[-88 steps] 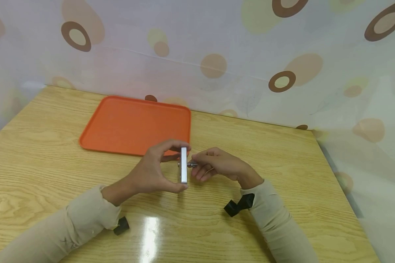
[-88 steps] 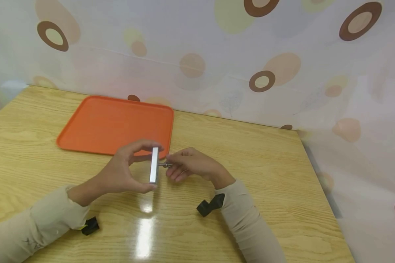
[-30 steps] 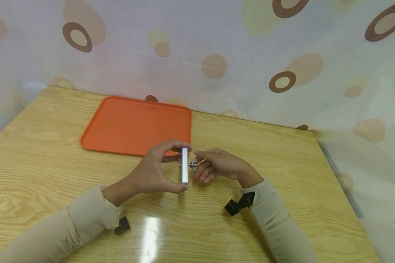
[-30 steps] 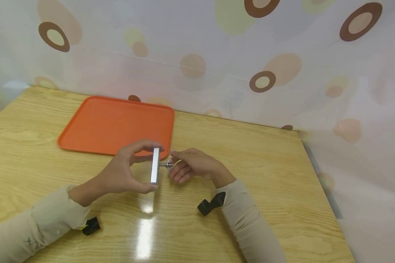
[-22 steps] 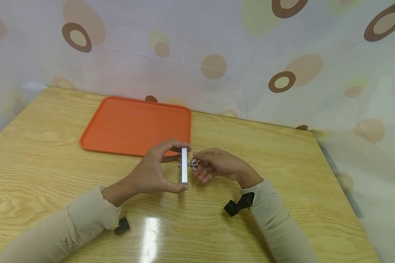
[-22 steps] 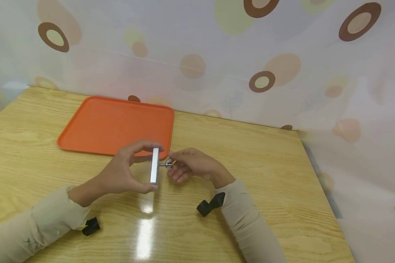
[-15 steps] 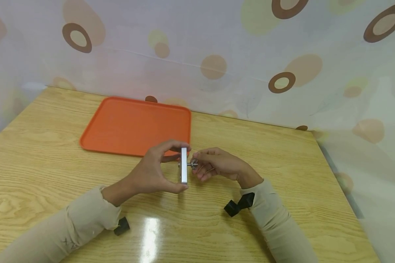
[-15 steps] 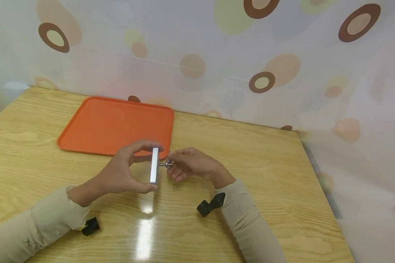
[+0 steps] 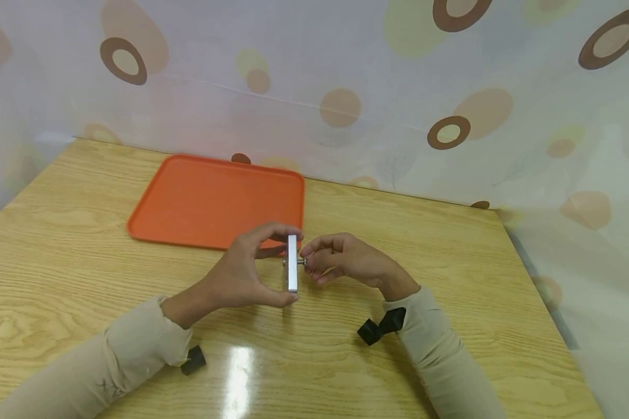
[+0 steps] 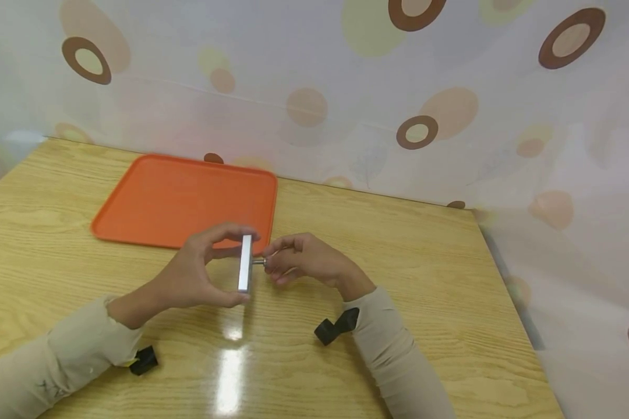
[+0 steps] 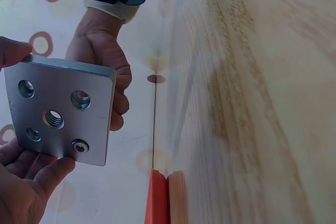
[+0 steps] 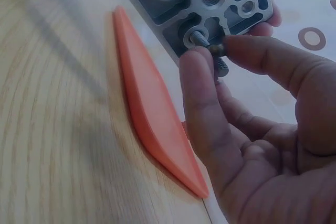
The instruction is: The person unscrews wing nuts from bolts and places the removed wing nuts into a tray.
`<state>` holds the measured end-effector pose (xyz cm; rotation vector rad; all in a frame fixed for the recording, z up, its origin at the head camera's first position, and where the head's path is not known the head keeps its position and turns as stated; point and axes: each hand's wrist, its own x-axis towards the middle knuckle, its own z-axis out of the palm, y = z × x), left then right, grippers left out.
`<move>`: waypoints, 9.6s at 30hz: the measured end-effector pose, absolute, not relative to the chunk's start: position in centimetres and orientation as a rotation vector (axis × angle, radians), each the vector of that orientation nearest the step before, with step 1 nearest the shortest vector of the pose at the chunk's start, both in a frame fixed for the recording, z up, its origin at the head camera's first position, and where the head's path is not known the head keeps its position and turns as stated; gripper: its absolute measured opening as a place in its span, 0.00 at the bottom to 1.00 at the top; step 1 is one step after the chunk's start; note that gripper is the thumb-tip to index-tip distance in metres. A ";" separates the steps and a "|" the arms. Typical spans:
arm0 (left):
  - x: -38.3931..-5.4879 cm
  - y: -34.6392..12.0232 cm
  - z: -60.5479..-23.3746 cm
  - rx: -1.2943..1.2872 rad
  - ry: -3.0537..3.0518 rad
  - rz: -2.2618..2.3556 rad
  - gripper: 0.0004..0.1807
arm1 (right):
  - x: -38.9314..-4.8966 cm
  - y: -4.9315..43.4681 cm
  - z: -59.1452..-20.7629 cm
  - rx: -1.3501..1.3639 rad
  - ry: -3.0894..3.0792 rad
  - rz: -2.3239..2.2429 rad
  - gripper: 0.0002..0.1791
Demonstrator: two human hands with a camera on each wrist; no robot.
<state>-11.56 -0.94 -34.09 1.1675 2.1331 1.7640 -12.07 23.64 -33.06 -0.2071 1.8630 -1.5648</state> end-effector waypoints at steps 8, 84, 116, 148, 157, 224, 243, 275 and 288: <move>-11.6 -0.8 -34.2 1.168 2.129 1.775 0.43 | -12.1 23.8 -33.3 -0.198 1.888 -1.565 0.18; -11.7 -0.9 -34.1 1.159 2.122 1.774 0.43 | -12.3 23.5 -33.6 -0.005 1.730 -1.635 0.19; -11.6 -0.8 -34.2 1.160 2.120 1.780 0.43 | -12.3 24.2 -33.8 -0.227 1.780 -1.643 0.21; -11.7 -0.9 -34.0 1.160 2.117 1.795 0.43 | -12.4 24.1 -33.7 -0.186 1.741 -1.621 0.17; -11.6 -0.8 -33.9 1.159 2.105 1.800 0.43 | -12.4 24.3 -33.6 -0.194 1.769 -1.608 0.15; -11.6 -0.8 -34.1 1.173 2.120 1.784 0.43 | -12.3 24.0 -33.5 -0.122 1.834 -1.563 0.23; -11.6 -0.9 -34.2 1.164 2.112 1.772 0.43 | -12.3 23.9 -33.6 -0.058 1.707 -1.592 0.21; -11.7 -0.8 -34.2 1.177 2.104 1.794 0.43 | -12.4 24.0 -33.8 -0.059 1.727 -1.593 0.17; -11.6 -0.9 -34.1 1.171 2.104 1.789 0.43 | -12.4 24.2 -33.2 -0.122 1.712 -1.634 0.13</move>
